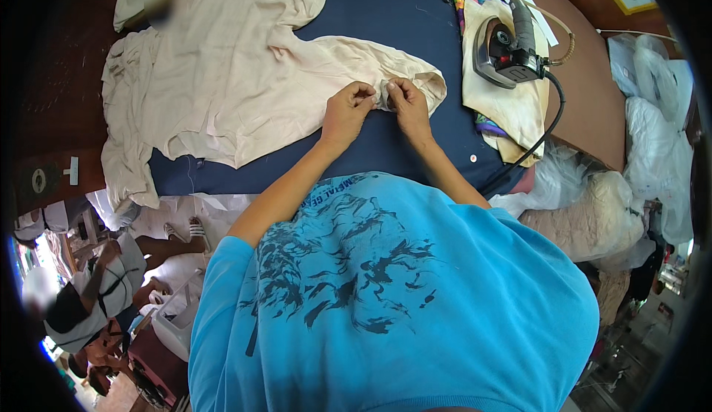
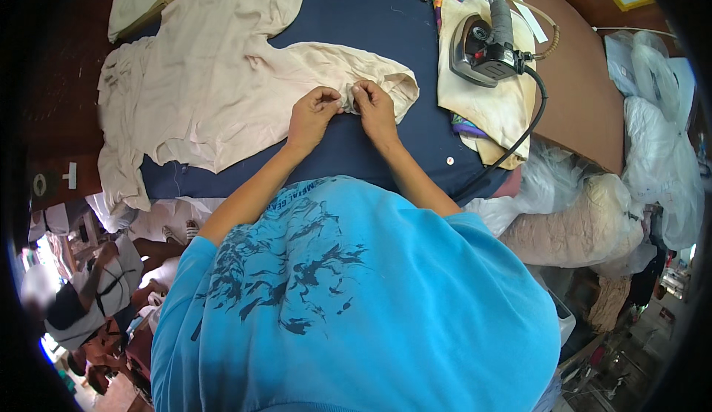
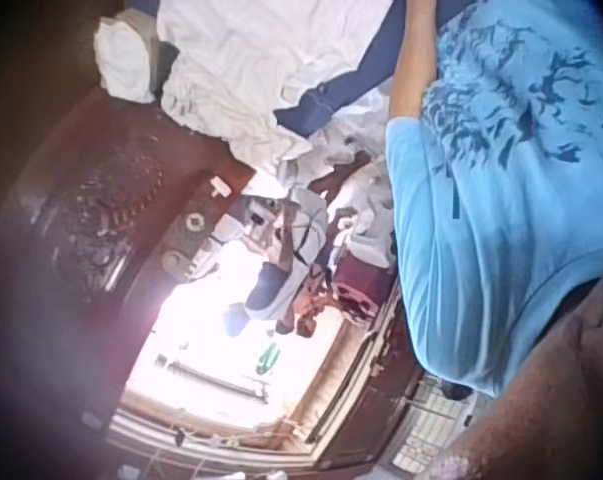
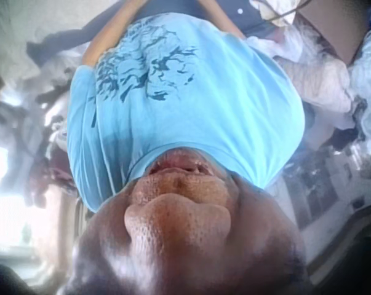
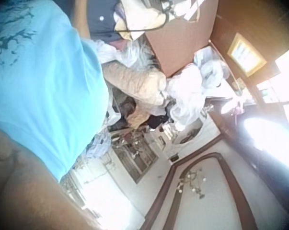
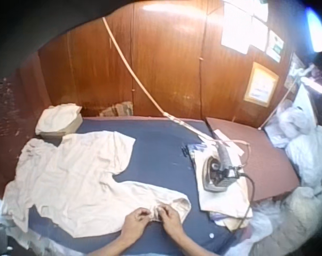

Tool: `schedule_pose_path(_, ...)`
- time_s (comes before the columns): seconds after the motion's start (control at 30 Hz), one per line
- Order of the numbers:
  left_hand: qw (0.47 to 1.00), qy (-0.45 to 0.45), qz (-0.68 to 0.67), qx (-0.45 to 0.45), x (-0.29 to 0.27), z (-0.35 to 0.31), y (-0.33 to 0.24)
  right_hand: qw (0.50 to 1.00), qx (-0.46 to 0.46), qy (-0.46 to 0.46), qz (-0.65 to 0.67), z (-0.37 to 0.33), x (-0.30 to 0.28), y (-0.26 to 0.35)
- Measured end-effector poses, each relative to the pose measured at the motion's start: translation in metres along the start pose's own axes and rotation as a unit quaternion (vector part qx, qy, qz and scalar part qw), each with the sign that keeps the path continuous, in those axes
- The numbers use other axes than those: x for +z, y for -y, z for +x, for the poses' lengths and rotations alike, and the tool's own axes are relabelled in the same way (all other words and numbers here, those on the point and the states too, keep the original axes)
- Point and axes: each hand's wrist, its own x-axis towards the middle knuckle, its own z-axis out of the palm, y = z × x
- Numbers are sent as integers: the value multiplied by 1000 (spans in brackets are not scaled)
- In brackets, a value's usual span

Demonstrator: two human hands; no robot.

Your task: The person irons a light-colored shirt on a blue ironing board, smoothing the body and sleeves with a steam iron. After ironing, the person folds the shirt and places it on a nearby pile, then picks up another shirt to begin ironing again.

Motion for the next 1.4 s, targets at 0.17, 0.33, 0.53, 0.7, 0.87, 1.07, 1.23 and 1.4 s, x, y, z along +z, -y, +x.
schedule_pose_path(0.17,998,-13,48,30,4,0,-1,1000,11,9,-19,0,-1,1)
schedule_pose_path(0.33,992,-13,119,29,-1,-7,-14,987,-29,31,-155,-3,3,4)
schedule_pose_path(0.53,987,7,149,55,3,-5,-15,992,-30,27,-118,4,-25,-29)
schedule_pose_path(0.7,983,-7,108,147,-4,-12,-4,975,26,196,-97,17,-40,-12)
schedule_pose_path(0.87,981,-3,98,166,-3,-9,-3,974,17,223,-26,17,-35,-5)
schedule_pose_path(1.07,977,-20,114,182,-4,-10,-4,979,8,201,23,18,-33,-16)
schedule_pose_path(1.23,980,-9,100,169,-5,-10,0,980,-7,196,20,17,-33,-22)
schedule_pose_path(1.4,977,-16,109,183,-7,-14,1,976,6,211,50,15,-29,-23)
